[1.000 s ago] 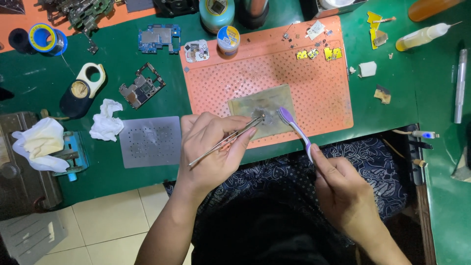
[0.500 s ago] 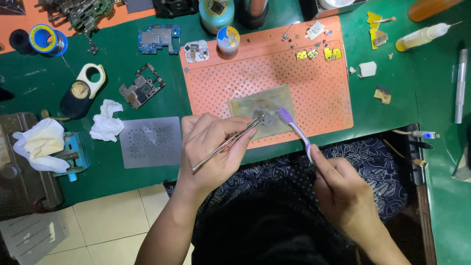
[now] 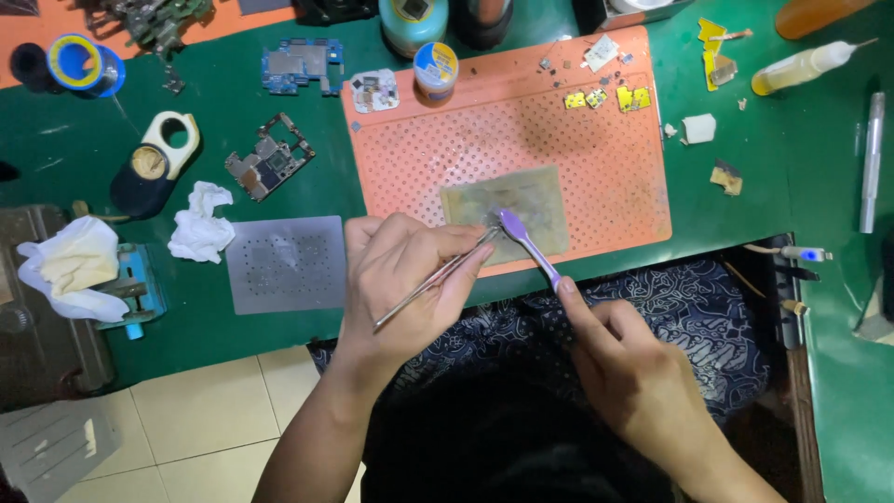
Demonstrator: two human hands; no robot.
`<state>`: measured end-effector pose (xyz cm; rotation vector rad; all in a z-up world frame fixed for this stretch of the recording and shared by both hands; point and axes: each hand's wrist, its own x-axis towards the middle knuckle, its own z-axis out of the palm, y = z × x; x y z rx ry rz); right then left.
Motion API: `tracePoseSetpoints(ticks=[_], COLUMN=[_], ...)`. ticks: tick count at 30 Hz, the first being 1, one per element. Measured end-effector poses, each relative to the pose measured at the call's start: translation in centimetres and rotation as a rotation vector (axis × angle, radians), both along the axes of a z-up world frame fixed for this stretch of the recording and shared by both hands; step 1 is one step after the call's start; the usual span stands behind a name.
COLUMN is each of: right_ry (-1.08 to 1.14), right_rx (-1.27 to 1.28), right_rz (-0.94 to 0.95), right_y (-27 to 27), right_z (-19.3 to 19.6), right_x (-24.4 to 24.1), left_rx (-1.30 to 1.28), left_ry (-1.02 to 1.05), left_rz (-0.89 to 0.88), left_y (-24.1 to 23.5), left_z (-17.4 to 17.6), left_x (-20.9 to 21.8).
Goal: The person cleans a small electronic component using a toothbrush and a tissue on a workbench. They then retrieve a stencil from a box, apply a small piece of tape to it, and place it on the mat. Finally, they open a small container and use tweezers to pick up a small item from inside.
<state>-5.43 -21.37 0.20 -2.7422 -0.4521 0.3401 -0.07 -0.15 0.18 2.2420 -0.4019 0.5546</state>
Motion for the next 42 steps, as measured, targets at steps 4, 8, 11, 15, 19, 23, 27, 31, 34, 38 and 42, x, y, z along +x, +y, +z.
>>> tracePoseSetpoints(ticks=[4,8,11,15,19,23,27,31,34,38,42], right_ry=[0.006,0.017,0.138,-0.070,-0.168,0.041,-0.038,0.100,-0.232,-0.576,-0.540], right_rx=[-0.131,-0.157,-0.163,-0.150,-0.086,-0.114,-0.106,-0.029,0.083,-0.222,-0.378], right_rz=[-0.024,0.001,-0.107,0.054,0.032,0.063,0.012,0.005,-0.184,-0.349,-0.459], right_y=[0.7,-0.2,-0.3,-0.2,0.6,0.1,0.5,-1.2,-3.2,-7.4,-8.2], right_z=[0.4,0.0,0.1,0.2,0.1,0.6,-0.2,0.9,2.1,1.5,1.5], right_x=[0.7,-0.1,-0.3,0.1,0.4,0.4,0.3,-0.2,-0.9,0.2,3.4], left_rx=[0.015,0.027,0.082,0.046,0.023,0.044,0.035,0.048,0.039,0.027,-0.017], left_ry=[-0.021,-0.048,-0.074,-0.052,-0.019,-0.014,-0.016,-0.037,-0.044,-0.056,-0.084], left_rz=[0.000,0.021,0.014,0.020,0.024,0.048,0.027,0.044,0.040,0.049,0.090], left_y=[0.2,0.3,0.4,0.3,0.4,0.3,0.4,0.1,0.2,0.2,0.2], left_z=[0.0,-0.2,-0.4,-0.4,-0.6,-0.4,-0.4,-0.2,-0.6,-0.8,-0.6], left_x=[-0.1,0.2,-0.3,-0.1,-0.3,-0.3,-0.4,-0.5,-0.5,-0.8,-1.1])
